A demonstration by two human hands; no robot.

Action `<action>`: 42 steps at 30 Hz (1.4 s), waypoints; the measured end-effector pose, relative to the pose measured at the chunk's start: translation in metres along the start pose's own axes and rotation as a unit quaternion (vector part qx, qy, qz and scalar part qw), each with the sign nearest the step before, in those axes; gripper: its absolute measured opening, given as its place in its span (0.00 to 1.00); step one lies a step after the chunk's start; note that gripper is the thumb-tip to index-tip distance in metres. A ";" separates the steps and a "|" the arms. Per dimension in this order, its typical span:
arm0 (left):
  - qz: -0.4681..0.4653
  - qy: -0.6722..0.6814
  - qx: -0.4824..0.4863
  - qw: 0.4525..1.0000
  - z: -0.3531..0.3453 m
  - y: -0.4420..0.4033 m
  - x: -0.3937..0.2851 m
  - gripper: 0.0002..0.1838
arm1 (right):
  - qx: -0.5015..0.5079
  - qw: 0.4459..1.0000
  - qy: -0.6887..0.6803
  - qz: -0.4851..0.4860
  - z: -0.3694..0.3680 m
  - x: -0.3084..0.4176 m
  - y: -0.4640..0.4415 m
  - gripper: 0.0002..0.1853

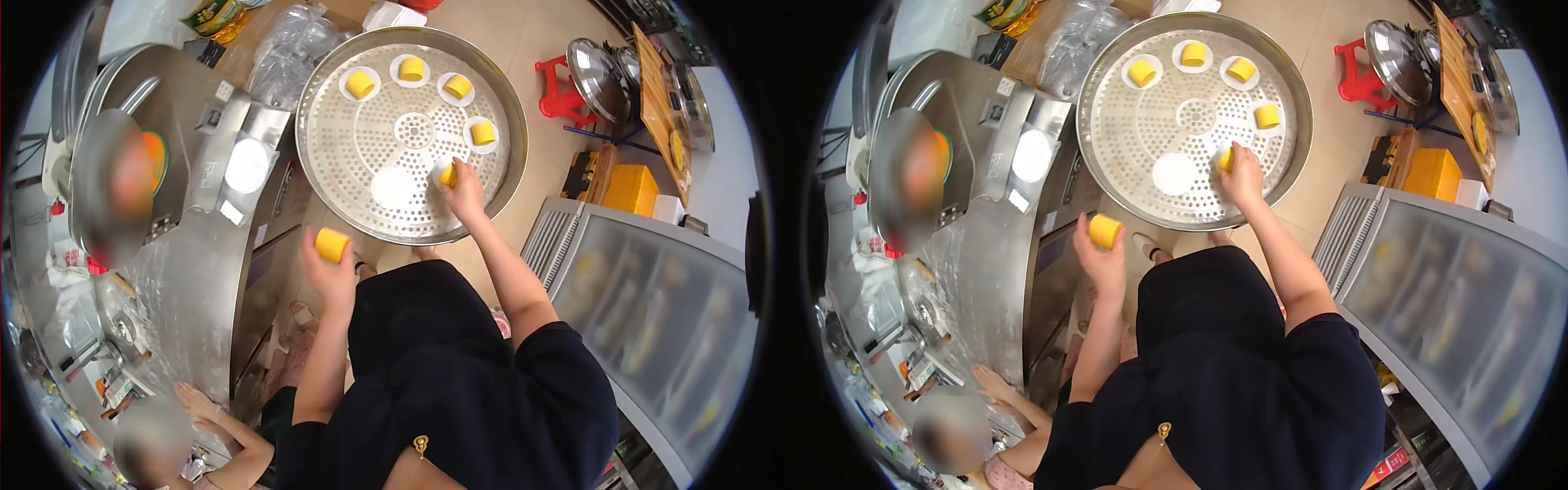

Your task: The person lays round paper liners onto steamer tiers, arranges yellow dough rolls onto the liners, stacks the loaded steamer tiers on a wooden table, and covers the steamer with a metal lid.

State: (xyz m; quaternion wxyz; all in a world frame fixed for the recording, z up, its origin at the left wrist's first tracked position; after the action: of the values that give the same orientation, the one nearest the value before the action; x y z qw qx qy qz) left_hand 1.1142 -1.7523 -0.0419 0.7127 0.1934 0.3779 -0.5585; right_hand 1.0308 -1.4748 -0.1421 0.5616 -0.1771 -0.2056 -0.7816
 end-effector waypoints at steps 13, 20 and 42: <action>-0.131 -0.104 0.255 0.952 -0.178 -0.043 0.010 0.40 | 0.035 0.993 0.077 0.080 -0.018 -0.032 -0.021 0.31; -0.113 -0.165 0.324 0.925 -0.197 -0.047 0.014 0.40 | 0.060 0.984 0.120 0.117 -0.019 -0.042 -0.026 0.29; -0.136 -0.109 0.199 0.964 -0.155 -0.029 -0.014 0.37 | 0.051 0.990 0.003 -0.130 -0.009 -0.081 -0.055 0.16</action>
State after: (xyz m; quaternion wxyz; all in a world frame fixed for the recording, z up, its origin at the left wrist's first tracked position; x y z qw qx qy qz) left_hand 1.0361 -1.6439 -0.1263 0.6139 0.2166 0.2020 -0.7317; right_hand 1.0033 -1.3985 -0.1981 0.4645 -0.1175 -0.2646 -0.8369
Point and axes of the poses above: each hand's wrist, its own y-axis away from the middle knuckle, its own z-axis out of the back of the hand, x = y × z, the point moved 3 cm from there along -y, towards the middle knuckle, and after that the axes turned 7 degrees about -z, right-handed, at the moved point
